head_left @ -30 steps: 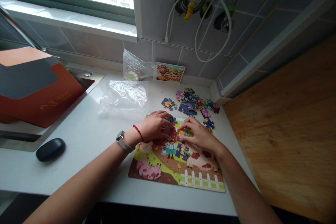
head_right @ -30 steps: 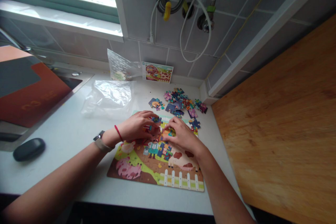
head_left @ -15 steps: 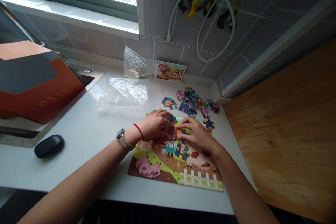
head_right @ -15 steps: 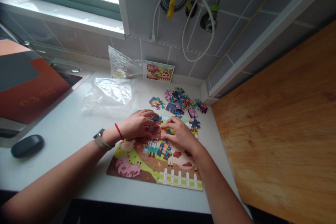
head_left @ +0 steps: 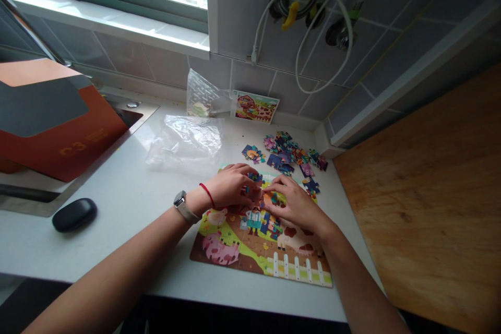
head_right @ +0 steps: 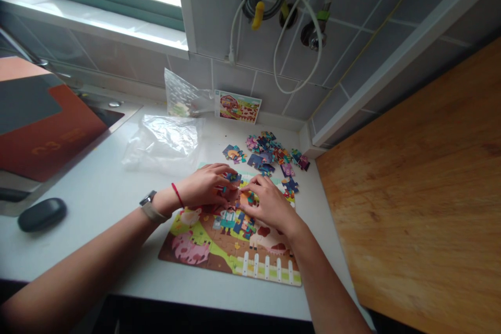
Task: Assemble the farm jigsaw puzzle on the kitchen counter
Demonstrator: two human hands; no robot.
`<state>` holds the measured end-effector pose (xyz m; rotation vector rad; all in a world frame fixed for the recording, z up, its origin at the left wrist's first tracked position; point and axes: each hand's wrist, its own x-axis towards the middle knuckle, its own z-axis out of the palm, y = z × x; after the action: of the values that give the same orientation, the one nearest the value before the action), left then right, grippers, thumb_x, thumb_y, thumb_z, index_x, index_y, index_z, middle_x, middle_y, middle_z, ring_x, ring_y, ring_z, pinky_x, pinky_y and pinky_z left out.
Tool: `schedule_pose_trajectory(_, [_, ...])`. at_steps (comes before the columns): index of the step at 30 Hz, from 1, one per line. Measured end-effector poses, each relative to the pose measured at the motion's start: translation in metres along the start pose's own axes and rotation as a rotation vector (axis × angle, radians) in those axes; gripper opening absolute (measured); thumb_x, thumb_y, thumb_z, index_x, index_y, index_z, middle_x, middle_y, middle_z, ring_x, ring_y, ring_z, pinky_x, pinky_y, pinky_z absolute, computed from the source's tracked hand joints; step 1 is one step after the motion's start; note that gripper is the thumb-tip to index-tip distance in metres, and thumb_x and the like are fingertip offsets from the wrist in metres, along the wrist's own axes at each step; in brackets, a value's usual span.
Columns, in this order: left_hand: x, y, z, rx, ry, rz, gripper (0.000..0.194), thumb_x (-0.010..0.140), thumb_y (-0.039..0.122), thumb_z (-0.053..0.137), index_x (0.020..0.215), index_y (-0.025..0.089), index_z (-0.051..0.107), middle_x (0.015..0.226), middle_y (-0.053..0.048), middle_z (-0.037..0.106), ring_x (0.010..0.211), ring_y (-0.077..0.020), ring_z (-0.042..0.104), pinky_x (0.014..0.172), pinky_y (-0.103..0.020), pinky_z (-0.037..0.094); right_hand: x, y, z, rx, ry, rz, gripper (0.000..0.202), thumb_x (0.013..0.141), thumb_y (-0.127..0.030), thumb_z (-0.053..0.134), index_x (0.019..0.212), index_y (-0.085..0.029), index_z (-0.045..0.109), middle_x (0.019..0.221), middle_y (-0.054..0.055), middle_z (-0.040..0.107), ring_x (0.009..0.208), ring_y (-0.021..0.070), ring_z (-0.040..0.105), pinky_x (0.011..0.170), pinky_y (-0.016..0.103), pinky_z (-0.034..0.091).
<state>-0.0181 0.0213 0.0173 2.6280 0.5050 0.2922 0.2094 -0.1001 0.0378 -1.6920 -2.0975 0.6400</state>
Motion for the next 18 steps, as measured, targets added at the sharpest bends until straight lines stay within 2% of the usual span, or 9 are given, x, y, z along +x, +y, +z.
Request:
schedule_pose_trajectory(3, [0.0,0.0,0.0,0.008,-0.004,0.002,0.039,0.077,0.045,0.091,0.111,0.031,0.08,0.139,-0.006,0.067,0.131,-0.0336,0.06,0.108,-0.051,0.051,0.0,-0.002,0.0,0.011,-0.009,0.027,0.04,0.079,-0.03,0.09,0.115,-0.026,0.074,0.118,0.008,0.064,0.113,0.0282,0.064,0.102,0.044,0.053])
schedule_pose_trajectory(7, [0.0,0.0,-0.001,0.005,-0.003,0.006,0.04,0.076,0.047,0.092,0.111,0.031,0.081,0.138,-0.006,0.067,0.131,-0.0347,0.06,0.108,-0.051,0.051,0.001,-0.002,0.0,0.015,0.003,-0.013,0.035,0.079,-0.024,0.088,0.11,-0.026,0.073,0.116,0.007,0.065,0.112,0.0271,0.064,0.101,0.042,0.053])
schedule_pose_trajectory(9, [0.0,-0.001,-0.002,-0.002,-0.007,0.016,0.034,0.083,0.048,0.086,0.113,0.032,0.08,0.139,-0.006,0.066,0.131,-0.0346,0.06,0.109,-0.051,0.05,0.001,-0.003,-0.002,0.028,0.008,-0.039,0.035,0.078,-0.022,0.088,0.109,-0.025,0.072,0.116,0.007,0.065,0.112,0.0268,0.064,0.1,0.041,0.054])
schedule_pose_trajectory(11, [0.0,-0.002,-0.003,-0.021,-0.015,0.032,0.023,0.099,0.044,0.07,0.115,0.031,0.08,0.139,-0.007,0.067,0.131,-0.0322,0.06,0.111,-0.049,0.05,0.0,-0.007,-0.001,0.062,-0.007,-0.062,0.037,0.077,-0.021,0.089,0.109,-0.025,0.072,0.117,0.007,0.066,0.112,0.0264,0.065,0.099,0.04,0.054])
schedule_pose_trajectory(14, [-0.001,-0.006,-0.004,-0.056,-0.019,0.05,0.032,0.11,0.032,0.048,0.117,0.026,0.078,0.137,-0.008,0.068,0.129,-0.0277,0.062,0.113,-0.045,0.048,-0.001,-0.016,0.006,0.085,-0.044,-0.11,0.038,0.077,-0.025,0.09,0.111,-0.026,0.072,0.117,0.007,0.066,0.112,0.0264,0.064,0.099,0.04,0.054])
schedule_pose_trajectory(18, [-0.001,-0.008,-0.004,-0.049,-0.016,0.074,0.027,0.106,0.025,0.054,0.121,0.025,0.077,0.137,-0.008,0.067,0.127,-0.0268,0.063,0.114,-0.045,0.047,-0.004,-0.032,0.023,0.007,-0.014,-0.142,0.037,0.08,-0.028,0.089,0.112,-0.025,0.072,0.118,0.008,0.066,0.113,0.0288,0.062,0.101,0.046,0.053])
